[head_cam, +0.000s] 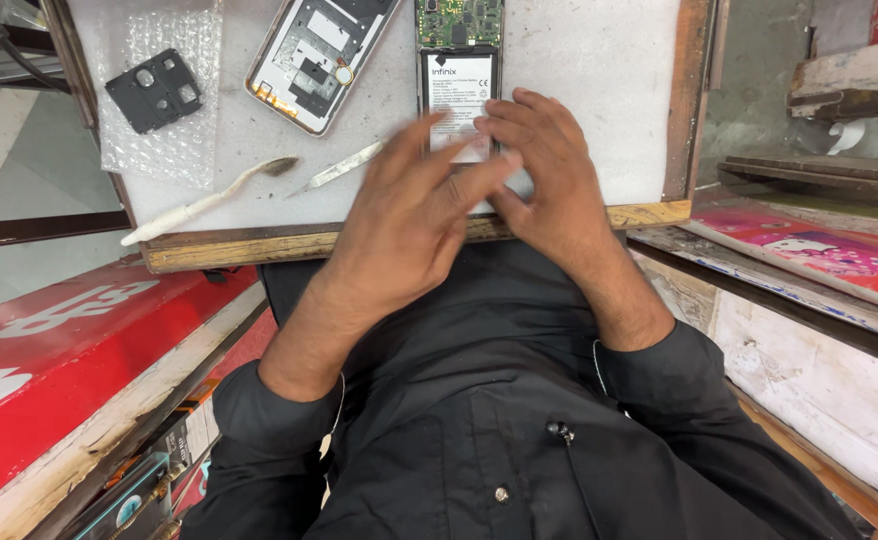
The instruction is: The person works on a disassembled mobile phone, using a screwdriver to remove and reinsert screws on the motherboard and battery area. They handle the phone's internal components and a camera module, adjusting parts and using tools to secure them.
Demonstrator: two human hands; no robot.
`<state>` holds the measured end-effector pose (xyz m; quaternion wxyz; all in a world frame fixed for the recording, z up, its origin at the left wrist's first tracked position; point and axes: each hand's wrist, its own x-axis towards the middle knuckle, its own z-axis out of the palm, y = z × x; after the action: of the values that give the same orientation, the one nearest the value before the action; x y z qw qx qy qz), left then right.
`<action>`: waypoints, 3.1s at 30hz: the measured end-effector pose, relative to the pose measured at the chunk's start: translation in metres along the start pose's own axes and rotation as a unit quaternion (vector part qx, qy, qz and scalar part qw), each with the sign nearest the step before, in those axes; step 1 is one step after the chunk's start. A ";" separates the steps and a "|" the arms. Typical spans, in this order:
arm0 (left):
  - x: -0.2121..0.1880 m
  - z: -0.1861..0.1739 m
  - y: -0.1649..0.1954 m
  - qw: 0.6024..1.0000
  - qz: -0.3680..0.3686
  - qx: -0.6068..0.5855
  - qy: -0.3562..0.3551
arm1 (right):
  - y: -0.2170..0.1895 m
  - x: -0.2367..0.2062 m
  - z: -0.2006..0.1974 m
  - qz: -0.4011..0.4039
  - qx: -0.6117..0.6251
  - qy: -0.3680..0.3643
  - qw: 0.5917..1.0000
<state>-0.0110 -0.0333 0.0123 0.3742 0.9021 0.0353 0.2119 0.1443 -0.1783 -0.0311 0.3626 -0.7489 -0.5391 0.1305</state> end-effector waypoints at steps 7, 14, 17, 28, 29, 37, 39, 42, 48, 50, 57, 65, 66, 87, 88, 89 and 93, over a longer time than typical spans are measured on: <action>0.004 -0.002 0.004 0.999 -0.012 0.036 0.022 | -0.003 0.000 -0.002 0.010 0.003 0.002 1.000; -0.003 -0.002 0.001 1.000 0.006 0.007 0.003 | -0.007 -0.001 -0.004 0.005 0.007 0.012 1.000; -0.002 -0.001 -0.002 0.997 -0.016 0.070 0.035 | -0.009 0.001 -0.004 0.006 0.014 0.021 1.000; 0.008 -0.009 0.005 0.999 0.016 0.021 0.047 | -0.008 0.003 -0.006 0.006 0.027 0.026 0.999; 0.009 -0.009 0.006 0.991 0.040 0.095 0.081 | -0.009 0.003 -0.006 0.009 0.026 0.024 0.999; 0.007 -0.006 -0.002 1.000 0.000 0.011 0.018 | -0.007 0.002 -0.003 0.016 0.034 0.032 0.999; 0.007 -0.004 -0.003 1.000 -0.008 0.018 0.016 | -0.002 0.000 -0.001 0.011 0.032 0.040 0.999; 0.005 0.000 -0.001 0.999 -0.004 -0.046 0.005 | 0.000 -0.010 0.000 -0.013 0.057 0.100 0.993; -0.002 -0.002 -0.005 0.998 -0.028 -0.058 -0.005 | -0.038 -0.063 0.018 -0.275 0.284 -0.110 0.912; -0.001 0.001 -0.007 1.000 0.017 -0.008 0.009 | -0.037 -0.063 0.037 -0.224 0.227 -0.175 0.931; -0.005 0.002 -0.006 0.999 0.002 0.000 0.053 | -0.019 -0.041 0.066 -0.021 -0.065 -0.411 0.909; -0.005 -0.004 -0.005 0.999 0.016 0.015 0.032 | -0.047 -0.010 0.091 0.001 0.061 -0.436 0.898; -0.004 -0.002 -0.006 0.999 0.008 0.015 0.033 | -0.040 -0.001 0.083 0.000 0.071 -0.413 0.908; -0.051 -0.050 -0.060 0.943 -0.151 -0.070 0.288 | 0.049 -0.008 0.000 0.245 0.079 -0.040 0.966; -0.050 -0.053 -0.063 0.942 -0.149 -0.069 0.294 | 0.052 -0.013 -0.002 0.255 0.094 -0.006 0.962; -0.049 -0.053 -0.065 0.940 -0.149 -0.070 0.298 | 0.056 -0.018 -0.004 0.263 0.107 0.027 0.958; -0.031 -0.052 -0.075 0.948 -0.126 -0.036 0.290 | 0.077 -0.041 -0.019 0.279 0.164 0.156 0.933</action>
<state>-0.0530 0.0482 -0.0180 0.4034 0.7762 0.2480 0.4163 0.1941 -0.2349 -0.0783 0.5088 -0.8105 -0.2158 0.1942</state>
